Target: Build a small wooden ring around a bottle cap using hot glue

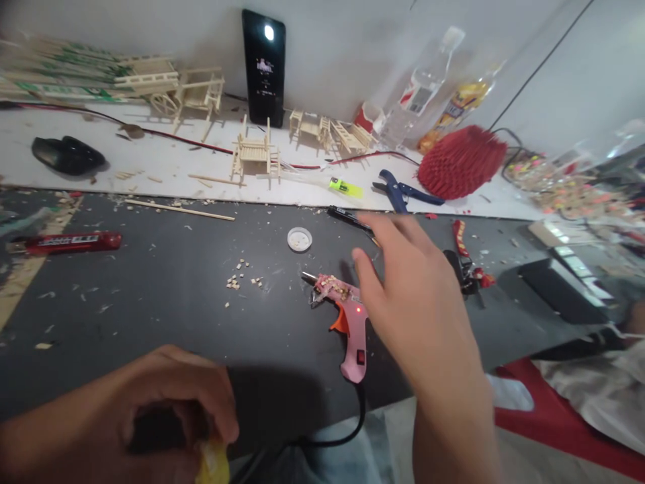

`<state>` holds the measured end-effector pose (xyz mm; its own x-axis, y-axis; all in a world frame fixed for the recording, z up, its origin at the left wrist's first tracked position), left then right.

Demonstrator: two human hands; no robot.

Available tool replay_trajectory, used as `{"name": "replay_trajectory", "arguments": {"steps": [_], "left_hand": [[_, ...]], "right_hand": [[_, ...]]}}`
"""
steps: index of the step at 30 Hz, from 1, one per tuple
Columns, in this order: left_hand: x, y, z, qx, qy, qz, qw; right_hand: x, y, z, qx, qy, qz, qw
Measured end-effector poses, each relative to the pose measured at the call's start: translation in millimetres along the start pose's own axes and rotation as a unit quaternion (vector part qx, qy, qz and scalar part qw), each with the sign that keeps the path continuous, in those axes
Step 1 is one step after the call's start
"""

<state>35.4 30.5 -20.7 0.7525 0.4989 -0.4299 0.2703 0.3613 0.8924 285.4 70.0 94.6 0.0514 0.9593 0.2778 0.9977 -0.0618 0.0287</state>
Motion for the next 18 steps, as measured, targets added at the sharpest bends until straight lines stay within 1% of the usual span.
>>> {"name": "replay_trajectory", "arguments": {"steps": [1,2,3,4,5,6,8,9,10,11,13,14,15,16,18], "left_hand": [[-0.6,-0.4,-3.8,-0.014,0.024,0.016,0.999],[-0.7,-0.2,-6.0,-0.033,0.036,0.030,0.998],[-0.1,0.1,-7.5,-0.051,0.043,0.039,0.997],[1.2,0.7,-7.7,-0.069,0.041,0.043,0.996],[3.0,1.2,-7.1,-0.088,0.034,0.042,0.995],[5.0,1.7,-6.2,-0.106,0.028,0.038,0.993],[8.6,3.2,-4.6,-0.148,0.023,0.034,0.988],[10.0,3.9,-4.5,-0.173,0.028,0.035,0.984],[11.0,4.5,-4.5,-0.195,0.035,0.038,0.979],[11.9,4.3,-3.9,-0.213,0.038,0.038,0.976],[13.1,2.1,-3.2,-0.242,0.044,0.030,0.969],[13.7,0.4,-3.0,-0.254,0.045,0.023,0.966],[14.3,-0.8,-3.4,-0.264,0.046,0.021,0.963],[14.9,-1.6,-4.6,-0.272,0.049,0.022,0.961],[16.4,-3.0,-8.0,-0.280,0.058,0.025,0.958]], "right_hand": [[-16.0,9.3,6.2,-0.029,-0.048,0.050,0.997],[-34.5,17.4,14.4,-0.050,-0.107,0.096,0.988],[-53.3,22.5,24.0,-0.044,-0.165,0.131,0.977],[-70.2,24.2,34.0,-0.021,-0.214,0.152,0.965],[-83.0,24.4,42.3,-0.011,-0.244,0.164,0.956],[-91.2,23.5,49.3,0.006,-0.256,0.170,0.952],[-97.5,21.6,59.6,0.073,-0.243,0.191,0.948],[-98.5,22.4,63.1,0.133,-0.223,0.217,0.941],[-100.1,24.2,66.2,0.207,-0.202,0.254,0.923],[-102.9,26.2,69.4,0.288,-0.182,0.296,0.892],[-110.9,28.0,74.1,0.439,-0.143,0.368,0.807],[-114.2,27.3,74.7,0.498,-0.124,0.386,0.767],[-116.5,25.4,74.4,0.546,-0.111,0.391,0.732],[-118.0,23.2,73.6,0.584,-0.101,0.392,0.704],[-119.1,17.8,72.5,0.636,-0.099,0.387,0.661]]}}
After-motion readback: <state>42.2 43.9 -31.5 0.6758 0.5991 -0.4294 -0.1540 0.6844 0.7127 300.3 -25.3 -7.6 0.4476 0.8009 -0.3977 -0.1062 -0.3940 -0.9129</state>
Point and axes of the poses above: each hand's wrist, its own x-axis towards the middle knuckle, its own z-axis out of the palm, y = z × x, the point moved 7 cm from there along x, towards the middle knuckle, and after that the axes turned 10 degrees about -x, right-handed, at the moved point
